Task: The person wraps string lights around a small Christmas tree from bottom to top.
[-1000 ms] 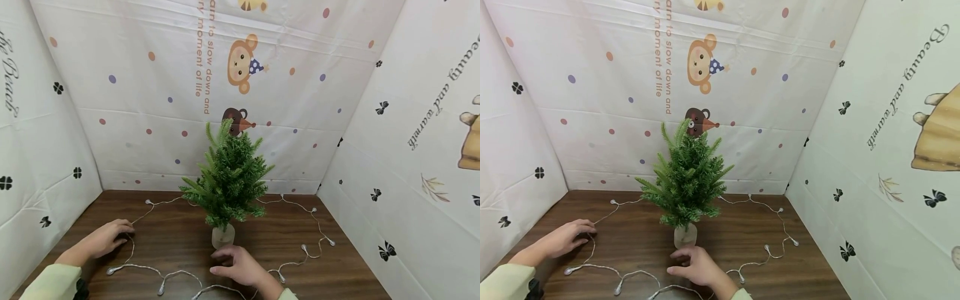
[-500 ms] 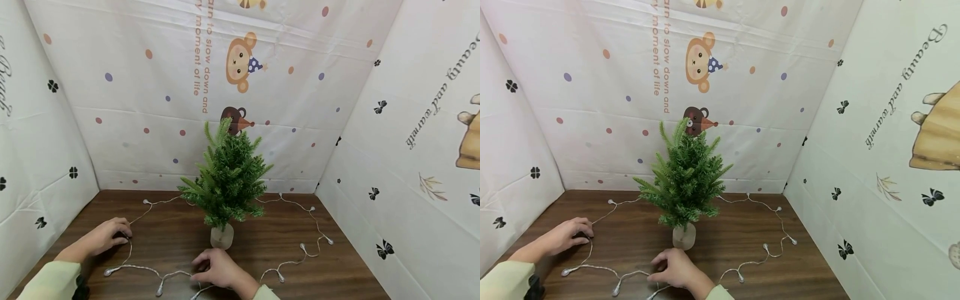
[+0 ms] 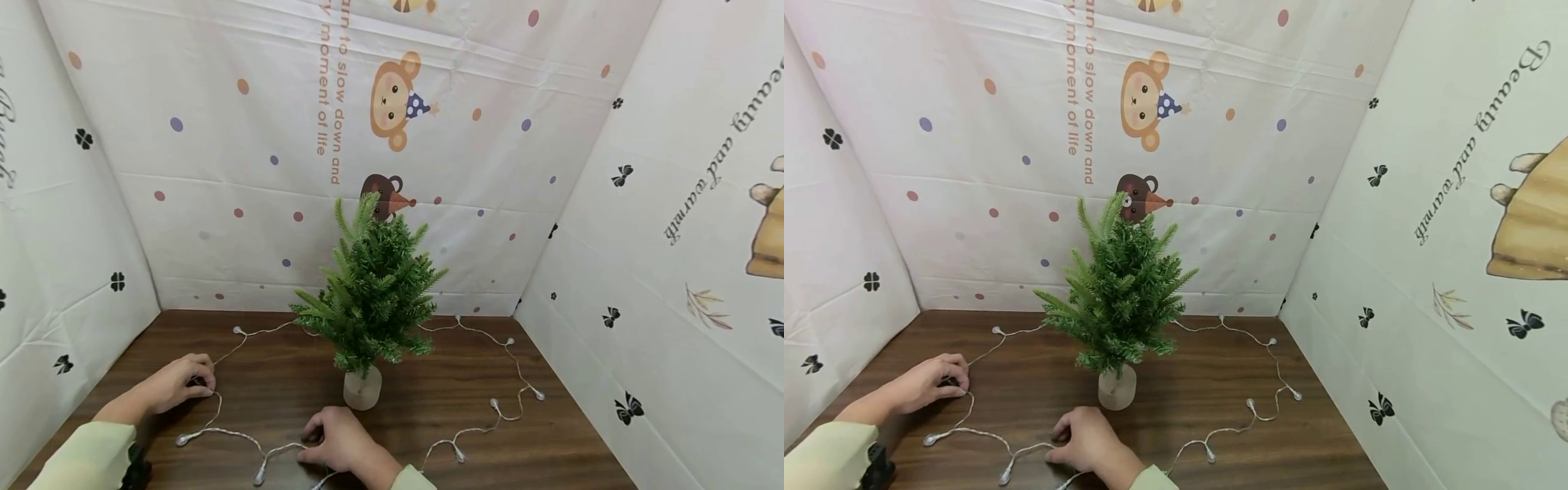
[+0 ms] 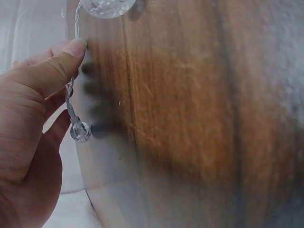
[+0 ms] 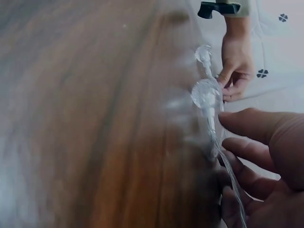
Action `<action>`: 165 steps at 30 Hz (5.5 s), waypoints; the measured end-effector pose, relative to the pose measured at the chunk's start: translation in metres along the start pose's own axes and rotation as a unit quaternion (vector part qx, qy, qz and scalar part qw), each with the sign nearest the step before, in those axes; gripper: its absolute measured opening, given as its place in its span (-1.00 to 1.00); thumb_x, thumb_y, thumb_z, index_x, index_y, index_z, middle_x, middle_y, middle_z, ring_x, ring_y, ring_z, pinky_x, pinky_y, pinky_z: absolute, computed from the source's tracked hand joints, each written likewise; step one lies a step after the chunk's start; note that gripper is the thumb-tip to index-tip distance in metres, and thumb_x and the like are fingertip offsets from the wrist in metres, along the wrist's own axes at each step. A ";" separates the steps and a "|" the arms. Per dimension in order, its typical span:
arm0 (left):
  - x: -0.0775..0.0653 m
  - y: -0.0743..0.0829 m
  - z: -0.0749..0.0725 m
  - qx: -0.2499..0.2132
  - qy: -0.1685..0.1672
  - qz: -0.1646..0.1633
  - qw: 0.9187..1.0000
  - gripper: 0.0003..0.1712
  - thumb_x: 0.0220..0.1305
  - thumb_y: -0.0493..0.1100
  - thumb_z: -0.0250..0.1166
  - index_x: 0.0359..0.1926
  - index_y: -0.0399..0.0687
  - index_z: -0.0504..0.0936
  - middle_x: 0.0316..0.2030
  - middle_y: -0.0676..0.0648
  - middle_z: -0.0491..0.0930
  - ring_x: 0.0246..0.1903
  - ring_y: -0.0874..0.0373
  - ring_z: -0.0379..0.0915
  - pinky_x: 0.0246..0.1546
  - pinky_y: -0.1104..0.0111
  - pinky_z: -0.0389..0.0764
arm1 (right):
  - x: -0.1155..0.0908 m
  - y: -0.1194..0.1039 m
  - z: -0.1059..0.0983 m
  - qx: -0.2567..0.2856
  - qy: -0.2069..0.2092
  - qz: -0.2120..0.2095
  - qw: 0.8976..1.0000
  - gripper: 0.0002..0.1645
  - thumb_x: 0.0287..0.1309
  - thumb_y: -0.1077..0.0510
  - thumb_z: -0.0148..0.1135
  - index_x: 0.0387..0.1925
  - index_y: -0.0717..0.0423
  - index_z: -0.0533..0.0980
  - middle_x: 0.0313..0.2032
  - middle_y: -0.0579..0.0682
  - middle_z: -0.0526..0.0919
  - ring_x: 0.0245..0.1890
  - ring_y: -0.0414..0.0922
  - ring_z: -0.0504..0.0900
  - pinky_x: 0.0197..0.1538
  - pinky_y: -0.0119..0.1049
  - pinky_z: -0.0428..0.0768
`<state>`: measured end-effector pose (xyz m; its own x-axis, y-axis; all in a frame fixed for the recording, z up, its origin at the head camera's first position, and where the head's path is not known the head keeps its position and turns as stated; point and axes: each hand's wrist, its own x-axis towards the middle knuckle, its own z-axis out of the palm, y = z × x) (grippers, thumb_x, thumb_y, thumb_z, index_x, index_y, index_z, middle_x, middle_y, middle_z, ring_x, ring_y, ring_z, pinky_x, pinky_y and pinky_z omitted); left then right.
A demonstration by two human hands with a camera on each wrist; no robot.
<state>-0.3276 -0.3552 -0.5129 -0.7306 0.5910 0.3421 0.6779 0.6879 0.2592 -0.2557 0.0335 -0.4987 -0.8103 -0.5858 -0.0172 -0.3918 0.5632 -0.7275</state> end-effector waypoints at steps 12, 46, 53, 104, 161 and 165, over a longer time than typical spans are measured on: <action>0.001 0.001 -0.001 0.012 0.046 0.000 0.999 -0.73 0.07 -0.12 0.55 -0.44 0.37 0.62 -0.30 0.31 0.64 -0.07 0.10 0.57 -0.02 0.66 0.42 | 0.002 -0.001 0.007 -0.022 0.019 0.006 1.000 -0.85 0.22 0.14 0.44 -0.47 0.01 0.68 -0.54 -0.31 0.56 -0.55 -0.45 0.41 -0.41 -0.54 0.45; 0.036 0.037 -0.046 -0.182 0.006 -0.158 0.970 -0.89 0.41 -0.01 0.32 -0.24 0.12 0.72 -0.31 0.08 0.66 -0.47 0.27 0.48 -0.52 0.37 0.58 | -0.073 0.025 -0.106 0.226 0.074 -0.058 0.970 -0.71 0.42 0.10 0.25 -0.26 0.31 0.64 -0.44 0.38 0.65 -0.49 -0.27 0.67 -0.29 -0.26 0.73; 0.042 0.045 -0.055 -0.226 0.008 -0.161 0.961 -0.84 0.41 -0.04 0.34 -0.27 0.01 0.75 -0.45 0.03 0.64 -0.66 0.26 0.45 -0.61 0.26 0.58 | -0.088 0.031 -0.125 0.317 0.036 -0.088 0.944 -0.69 0.50 0.19 0.12 -0.20 0.45 0.51 -0.45 -0.11 0.62 -0.40 -0.28 0.67 -0.22 -0.38 0.71; 0.145 0.065 -0.101 -0.289 0.125 -0.151 0.937 -0.32 0.63 0.13 -0.03 -0.55 -0.31 0.38 -0.63 -0.20 0.40 -0.63 -0.04 0.21 -0.55 0.22 0.34 | -0.165 -0.046 -0.213 0.146 0.065 -0.455 0.876 -0.71 0.10 0.70 -0.01 -0.36 0.31 0.39 -0.48 0.05 0.34 -0.48 -0.09 0.34 -0.50 -0.36 0.39; 0.176 0.096 -0.138 -0.334 -0.077 -0.020 0.939 -0.89 0.45 -0.23 0.29 -0.19 -0.19 0.69 -0.21 -0.06 0.57 -0.25 0.08 0.47 -0.19 0.26 0.56 | -0.230 -0.049 -0.253 0.286 0.024 -0.554 0.782 -0.81 0.22 0.60 -0.36 -0.30 0.59 0.26 -0.49 0.14 0.19 -0.45 -0.05 0.21 -0.39 -0.31 0.18; 0.171 0.095 -0.138 -0.328 -0.074 -0.015 0.942 -0.82 0.44 -0.20 0.30 -0.20 -0.29 0.65 -0.21 -0.08 0.58 -0.06 0.29 0.48 -0.09 0.43 0.55 | -0.231 -0.051 -0.254 0.280 0.015 -0.563 0.777 -0.85 0.24 0.58 -0.33 -0.31 0.57 0.25 -0.49 0.12 0.18 -0.44 -0.06 0.19 -0.35 -0.32 0.17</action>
<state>-0.3769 -0.2469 -0.3048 -0.7205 0.6613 0.2089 0.5267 0.3258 0.7851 -0.1597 0.2882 -0.2838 -0.1040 -0.5047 0.8570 -0.6153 -0.6443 -0.4542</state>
